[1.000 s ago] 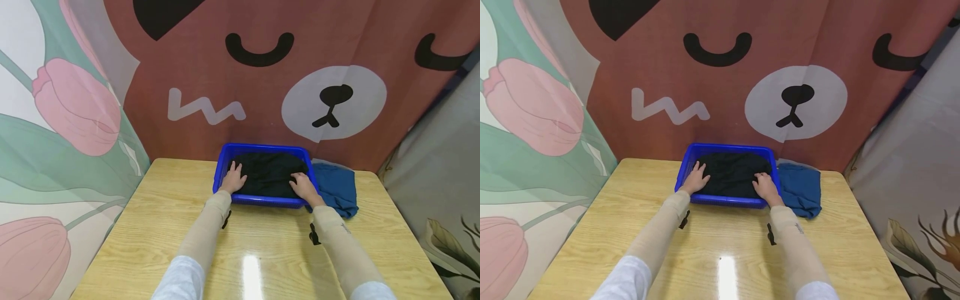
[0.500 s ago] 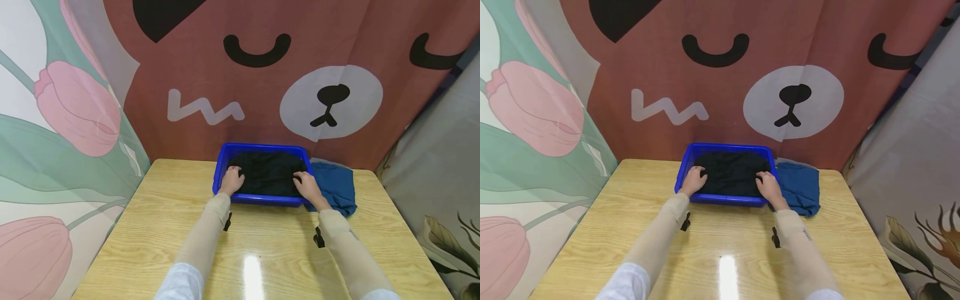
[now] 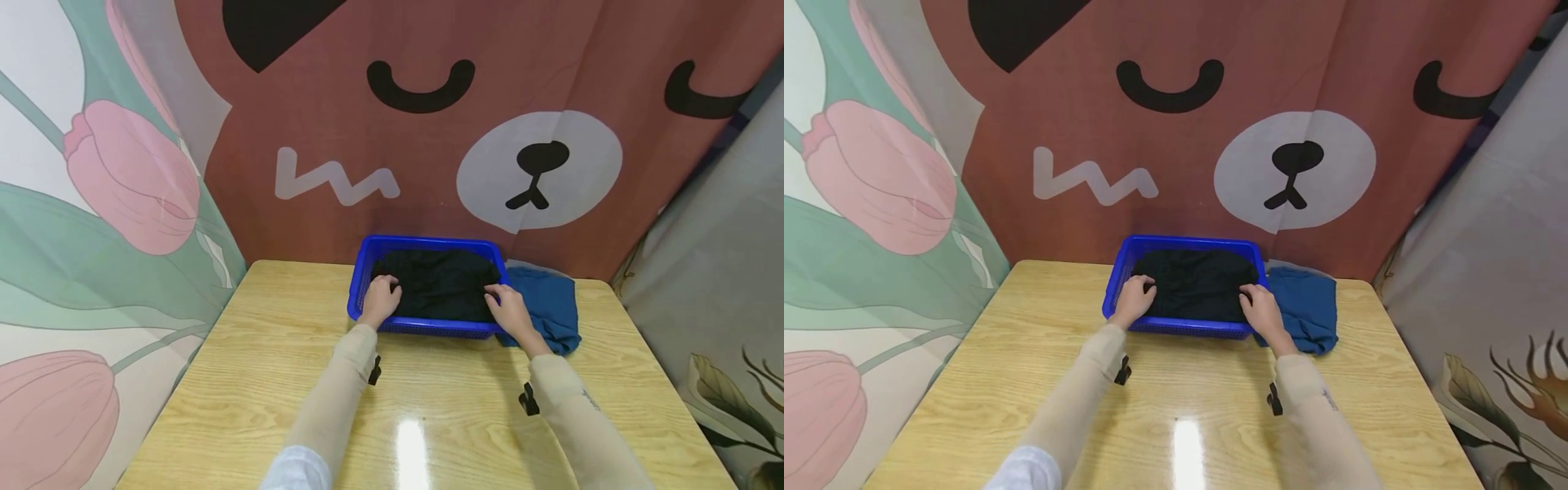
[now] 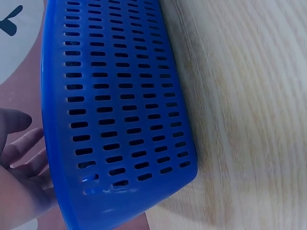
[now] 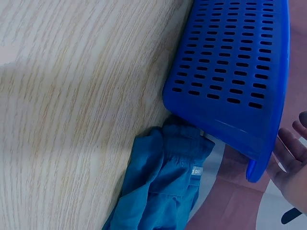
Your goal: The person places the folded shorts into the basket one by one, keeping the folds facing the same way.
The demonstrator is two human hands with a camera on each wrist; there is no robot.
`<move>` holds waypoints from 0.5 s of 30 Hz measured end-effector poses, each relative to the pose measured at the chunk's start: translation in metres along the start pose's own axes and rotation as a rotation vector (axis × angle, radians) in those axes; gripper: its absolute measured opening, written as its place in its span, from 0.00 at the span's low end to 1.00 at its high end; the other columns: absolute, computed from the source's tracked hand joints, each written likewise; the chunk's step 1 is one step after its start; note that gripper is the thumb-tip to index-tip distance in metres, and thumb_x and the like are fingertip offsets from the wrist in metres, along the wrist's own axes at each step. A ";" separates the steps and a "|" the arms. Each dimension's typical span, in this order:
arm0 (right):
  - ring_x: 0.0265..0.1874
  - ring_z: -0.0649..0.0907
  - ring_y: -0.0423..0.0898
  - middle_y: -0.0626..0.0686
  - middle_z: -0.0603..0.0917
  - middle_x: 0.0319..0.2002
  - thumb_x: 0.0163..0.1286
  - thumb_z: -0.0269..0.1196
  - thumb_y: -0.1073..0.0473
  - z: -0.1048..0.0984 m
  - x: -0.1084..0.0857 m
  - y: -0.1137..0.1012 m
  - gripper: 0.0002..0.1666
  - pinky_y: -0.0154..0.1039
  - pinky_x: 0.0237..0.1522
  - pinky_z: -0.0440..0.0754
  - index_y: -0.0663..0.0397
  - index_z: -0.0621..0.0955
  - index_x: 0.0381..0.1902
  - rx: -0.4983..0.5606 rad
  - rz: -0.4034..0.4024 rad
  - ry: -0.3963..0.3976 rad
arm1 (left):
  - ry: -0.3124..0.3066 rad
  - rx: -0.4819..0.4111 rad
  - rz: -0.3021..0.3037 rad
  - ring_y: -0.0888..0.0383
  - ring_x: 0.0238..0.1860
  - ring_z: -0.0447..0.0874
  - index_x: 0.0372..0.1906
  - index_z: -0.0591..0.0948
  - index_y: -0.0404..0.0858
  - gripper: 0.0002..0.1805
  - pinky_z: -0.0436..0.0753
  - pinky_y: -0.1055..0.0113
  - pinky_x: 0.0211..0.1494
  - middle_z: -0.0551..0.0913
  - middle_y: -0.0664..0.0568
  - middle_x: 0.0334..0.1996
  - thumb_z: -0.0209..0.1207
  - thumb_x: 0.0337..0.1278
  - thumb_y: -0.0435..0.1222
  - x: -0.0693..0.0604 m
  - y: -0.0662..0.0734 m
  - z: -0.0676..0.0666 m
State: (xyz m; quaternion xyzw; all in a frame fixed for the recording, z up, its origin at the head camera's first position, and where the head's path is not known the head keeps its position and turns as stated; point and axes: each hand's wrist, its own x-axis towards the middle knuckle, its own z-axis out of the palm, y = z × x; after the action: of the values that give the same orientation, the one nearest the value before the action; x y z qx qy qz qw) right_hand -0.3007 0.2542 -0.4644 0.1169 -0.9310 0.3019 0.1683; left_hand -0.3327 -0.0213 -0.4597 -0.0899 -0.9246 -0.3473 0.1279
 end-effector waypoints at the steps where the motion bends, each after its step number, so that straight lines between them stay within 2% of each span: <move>1: 0.44 0.75 0.61 0.67 0.77 0.43 0.63 0.55 0.65 0.000 -0.001 0.000 0.15 0.55 0.46 0.71 0.69 0.77 0.45 0.003 -0.003 0.007 | 0.007 -0.008 0.003 0.48 0.45 0.76 0.39 0.80 0.32 0.10 0.74 0.58 0.47 0.78 0.42 0.40 0.56 0.53 0.33 -0.001 0.000 0.000; 9: 0.42 0.76 0.60 0.67 0.77 0.42 0.62 0.56 0.68 -0.005 -0.012 -0.001 0.13 0.54 0.44 0.72 0.70 0.77 0.44 0.041 -0.027 0.063 | 0.028 -0.047 -0.011 0.48 0.46 0.75 0.40 0.80 0.33 0.10 0.73 0.58 0.47 0.78 0.43 0.40 0.55 0.54 0.34 -0.011 -0.004 -0.001; 15: 0.40 0.77 0.59 0.66 0.78 0.41 0.62 0.56 0.67 -0.006 -0.020 0.002 0.13 0.54 0.42 0.73 0.70 0.78 0.43 0.054 -0.037 0.096 | 0.036 -0.100 -0.016 0.48 0.46 0.75 0.41 0.79 0.32 0.10 0.73 0.58 0.48 0.78 0.42 0.41 0.54 0.56 0.33 -0.021 -0.001 -0.001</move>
State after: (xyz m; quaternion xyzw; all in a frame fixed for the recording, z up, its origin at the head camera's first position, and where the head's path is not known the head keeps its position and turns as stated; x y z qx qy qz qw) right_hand -0.2815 0.2613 -0.4684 0.1242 -0.9111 0.3291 0.2150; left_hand -0.3130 -0.0241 -0.4654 -0.0824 -0.9044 -0.3957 0.1369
